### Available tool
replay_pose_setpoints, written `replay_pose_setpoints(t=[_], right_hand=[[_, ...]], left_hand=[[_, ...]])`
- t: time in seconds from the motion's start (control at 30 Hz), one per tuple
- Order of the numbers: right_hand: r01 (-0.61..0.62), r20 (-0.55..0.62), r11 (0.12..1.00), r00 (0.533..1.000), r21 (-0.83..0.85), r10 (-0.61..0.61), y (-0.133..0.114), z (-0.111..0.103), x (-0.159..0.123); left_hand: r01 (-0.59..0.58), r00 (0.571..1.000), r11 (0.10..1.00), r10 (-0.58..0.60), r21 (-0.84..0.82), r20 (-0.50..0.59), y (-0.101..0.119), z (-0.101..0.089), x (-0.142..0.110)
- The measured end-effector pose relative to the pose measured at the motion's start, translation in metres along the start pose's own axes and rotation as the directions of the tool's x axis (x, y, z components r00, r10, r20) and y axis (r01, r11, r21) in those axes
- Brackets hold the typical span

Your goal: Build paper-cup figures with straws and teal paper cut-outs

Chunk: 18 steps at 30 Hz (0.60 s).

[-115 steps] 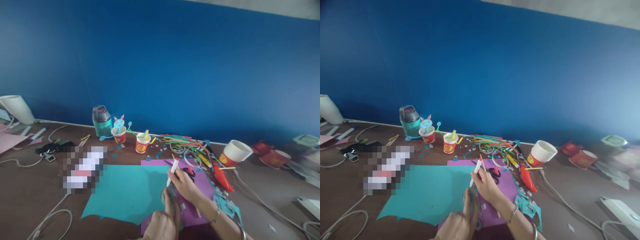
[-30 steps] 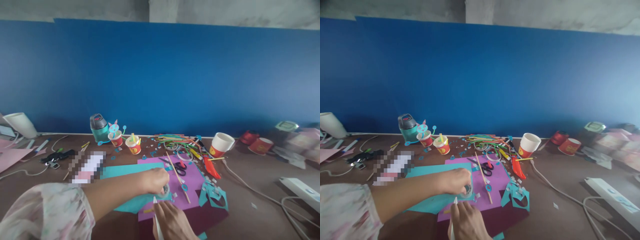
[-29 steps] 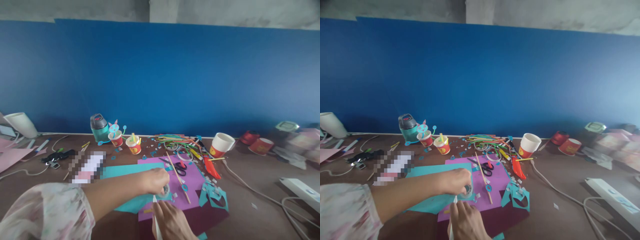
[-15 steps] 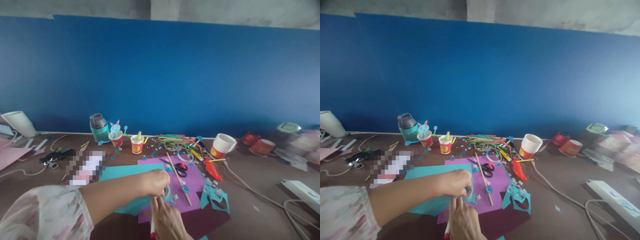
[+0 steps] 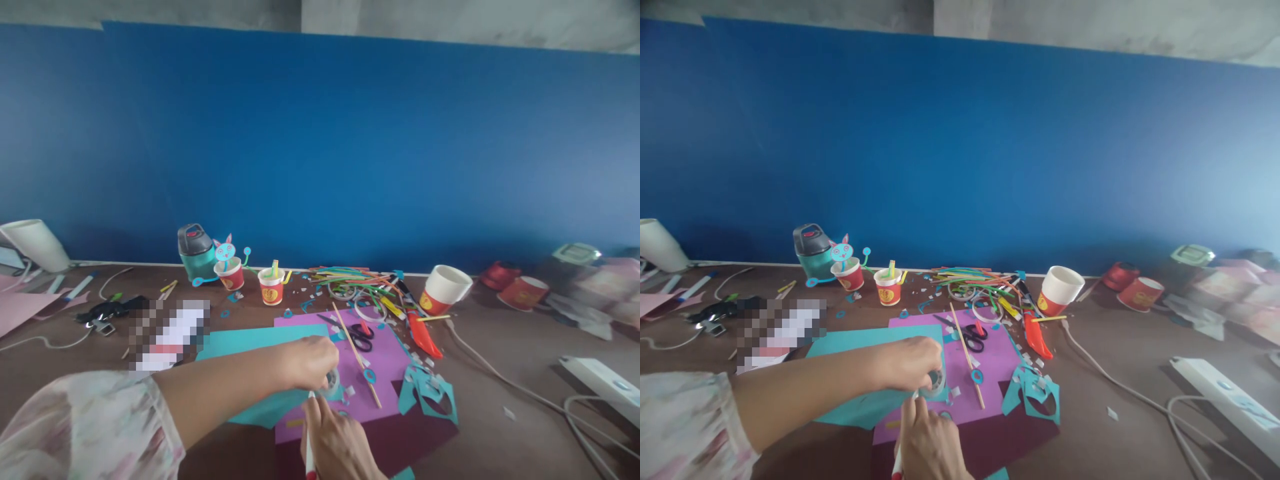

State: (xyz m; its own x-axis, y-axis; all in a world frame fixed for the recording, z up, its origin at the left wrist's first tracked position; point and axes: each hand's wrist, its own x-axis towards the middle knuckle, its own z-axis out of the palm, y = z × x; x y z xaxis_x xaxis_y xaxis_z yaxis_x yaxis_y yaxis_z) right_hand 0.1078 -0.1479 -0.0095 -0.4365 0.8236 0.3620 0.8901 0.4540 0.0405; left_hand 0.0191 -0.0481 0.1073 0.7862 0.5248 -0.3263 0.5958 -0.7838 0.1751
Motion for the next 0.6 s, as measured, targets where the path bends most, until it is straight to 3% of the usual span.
replay_pose_setpoints(t=[0.1, 0.3, 0.6], right_hand=[[0.054, -0.055, 0.998, 0.997, 0.045, -0.052, 0.008, -0.009, -0.002], [0.108, -0.057, 0.976, 0.993, 0.187, -0.099, 0.024, -0.021, -0.01], [0.078, 0.087, 0.92, 0.989, 0.383, -0.12, 0.046, -0.042, -0.017]], left_hand=[[-0.006, 1.0, 1.0, 0.006, 0.001, -0.001, 0.001, -0.001, -0.001], [0.005, 1.0, 1.0, -0.005, -0.007, 0.017, 0.002, -0.004, -0.002], [0.011, 0.999, 1.0, -0.01, -0.014, 0.035, 0.001, -0.003, 0.0]])
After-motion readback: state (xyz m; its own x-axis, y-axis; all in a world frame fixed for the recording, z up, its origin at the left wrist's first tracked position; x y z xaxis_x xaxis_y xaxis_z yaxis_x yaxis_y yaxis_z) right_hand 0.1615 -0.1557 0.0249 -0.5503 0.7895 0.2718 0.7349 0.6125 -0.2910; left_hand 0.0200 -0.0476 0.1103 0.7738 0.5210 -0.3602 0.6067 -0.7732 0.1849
